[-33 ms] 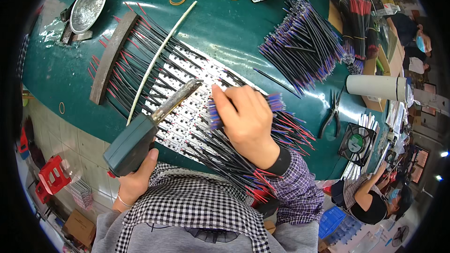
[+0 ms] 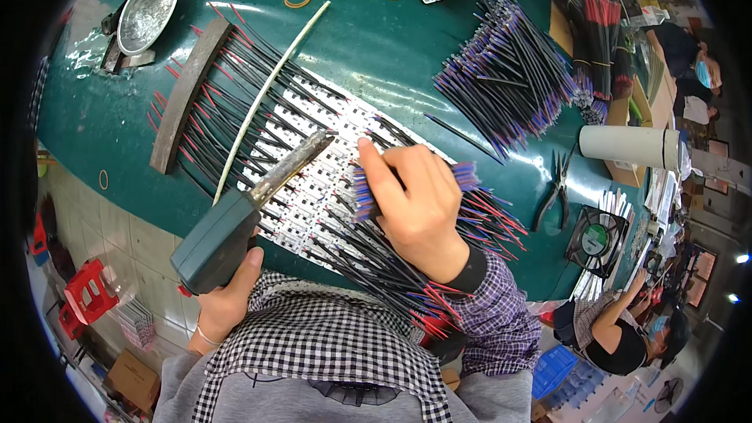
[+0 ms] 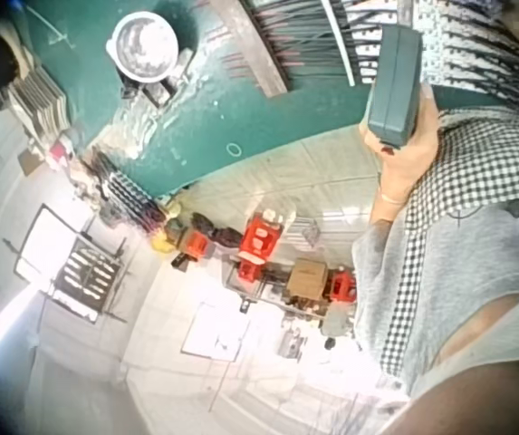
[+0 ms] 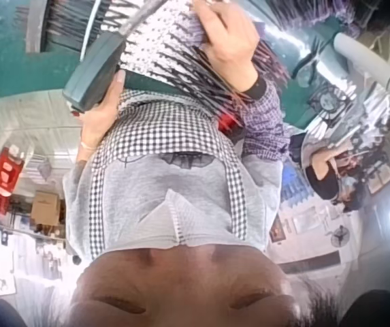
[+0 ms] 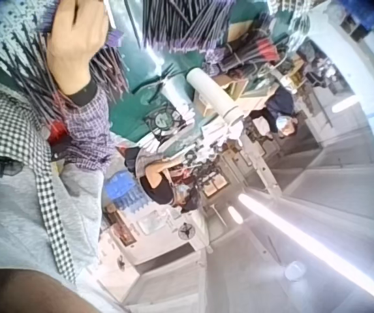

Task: The person aligns wires on a slotted metal board using a stick, then bonds the ends of the wires together using a handheld heating tool.

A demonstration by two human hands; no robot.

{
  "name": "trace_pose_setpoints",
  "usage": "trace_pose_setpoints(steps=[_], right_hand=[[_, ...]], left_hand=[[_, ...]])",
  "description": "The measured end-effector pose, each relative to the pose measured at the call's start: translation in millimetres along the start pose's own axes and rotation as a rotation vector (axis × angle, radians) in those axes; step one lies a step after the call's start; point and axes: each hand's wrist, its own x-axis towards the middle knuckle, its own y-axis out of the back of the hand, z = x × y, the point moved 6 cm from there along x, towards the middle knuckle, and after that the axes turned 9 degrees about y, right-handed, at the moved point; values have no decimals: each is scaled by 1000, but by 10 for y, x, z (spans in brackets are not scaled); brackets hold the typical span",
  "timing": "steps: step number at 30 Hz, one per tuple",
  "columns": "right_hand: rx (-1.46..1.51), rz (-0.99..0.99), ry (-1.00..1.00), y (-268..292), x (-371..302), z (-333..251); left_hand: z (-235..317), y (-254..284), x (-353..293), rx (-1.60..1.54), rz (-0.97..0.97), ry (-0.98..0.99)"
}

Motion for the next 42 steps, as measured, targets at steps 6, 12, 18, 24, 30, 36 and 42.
trace_pose_setpoints(steps=[6,12,18,24,30,36,42], right_hand=[[-66,-75,1,-126,36,-19],[38,-91,20,-159,-59,-9],[-5,-135,-19,-175,13,-71],[27,-121,9,-165,-2,-60],[-41,-144,52,-193,-3,-86],[-55,-142,60,-193,3,-92],[-69,-156,70,-210,-6,-102]], left_hand=[[48,30,-10,143,39,-110],[-29,24,7,26,29,-28],[-72,5,12,-87,21,51],[69,19,51,-20,-63,57],[51,-50,41,-23,-139,55],[51,-78,48,19,-156,35],[65,-80,35,60,-140,-33]])
